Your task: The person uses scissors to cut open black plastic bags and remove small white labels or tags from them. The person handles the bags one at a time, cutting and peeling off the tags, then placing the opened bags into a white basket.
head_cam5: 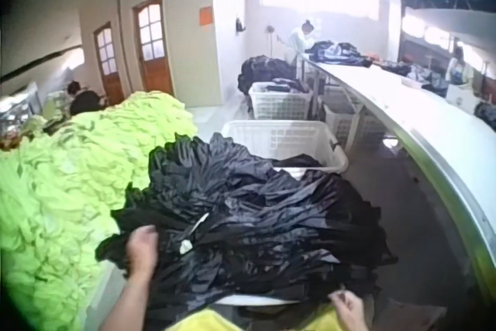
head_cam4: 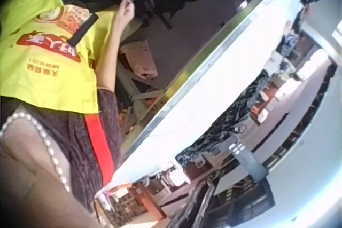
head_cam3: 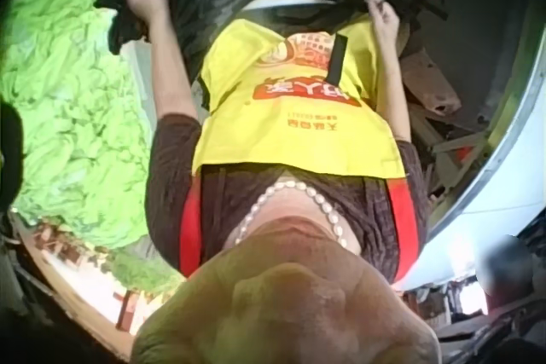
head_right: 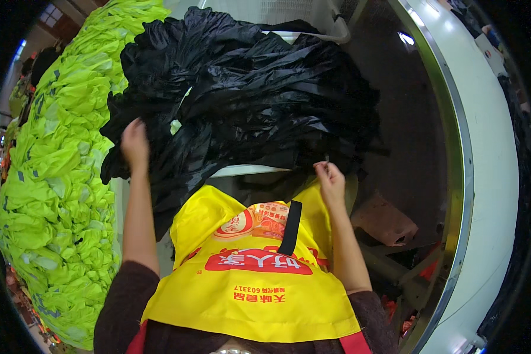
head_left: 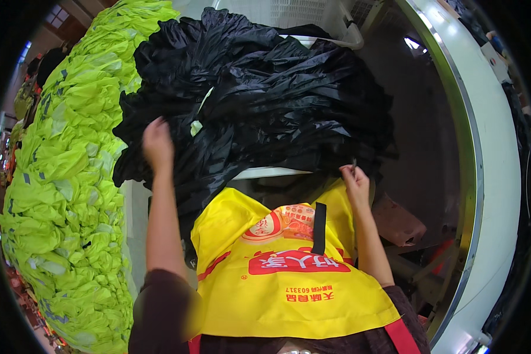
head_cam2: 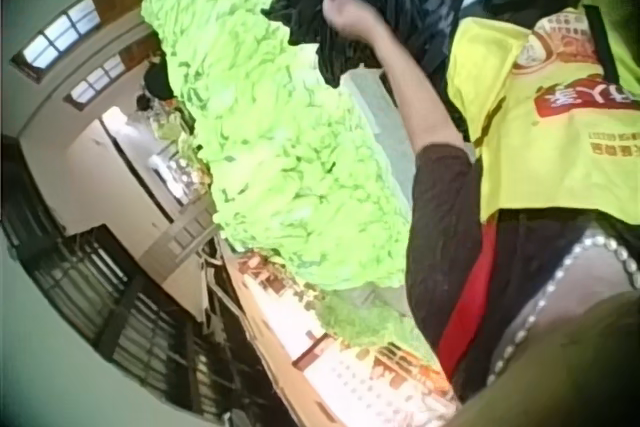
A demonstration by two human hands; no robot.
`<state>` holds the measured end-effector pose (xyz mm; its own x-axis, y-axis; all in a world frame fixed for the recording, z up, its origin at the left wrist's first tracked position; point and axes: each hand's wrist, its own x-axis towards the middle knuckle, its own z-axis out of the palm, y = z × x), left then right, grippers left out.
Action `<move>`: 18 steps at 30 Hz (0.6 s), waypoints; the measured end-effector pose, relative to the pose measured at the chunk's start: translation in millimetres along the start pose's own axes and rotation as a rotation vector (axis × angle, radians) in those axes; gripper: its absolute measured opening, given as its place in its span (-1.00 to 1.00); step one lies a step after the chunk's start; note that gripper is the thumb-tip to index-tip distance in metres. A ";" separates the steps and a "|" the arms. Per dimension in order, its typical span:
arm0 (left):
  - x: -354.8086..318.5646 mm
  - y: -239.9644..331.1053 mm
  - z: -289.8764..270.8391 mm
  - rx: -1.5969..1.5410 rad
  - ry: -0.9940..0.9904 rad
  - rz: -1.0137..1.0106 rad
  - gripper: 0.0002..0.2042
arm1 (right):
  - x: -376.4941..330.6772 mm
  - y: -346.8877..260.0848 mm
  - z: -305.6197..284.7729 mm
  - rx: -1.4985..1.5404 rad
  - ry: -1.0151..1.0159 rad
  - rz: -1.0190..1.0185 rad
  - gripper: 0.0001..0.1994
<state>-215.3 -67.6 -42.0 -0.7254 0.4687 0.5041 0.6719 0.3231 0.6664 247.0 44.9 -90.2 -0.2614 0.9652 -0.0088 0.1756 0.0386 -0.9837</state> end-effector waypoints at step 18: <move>-96.6 36.6 -14.8 0.509 -1.354 0.805 -0.84 | 43.6 3.9 12.5 0.511 0.368 0.517 -0.68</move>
<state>-122.9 -113.3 -58.2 0.2756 0.8801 -0.3865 0.9613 -0.2509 0.1140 224.5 83.9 -96.7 0.0786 0.8554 -0.5120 -0.2889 -0.4720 -0.8329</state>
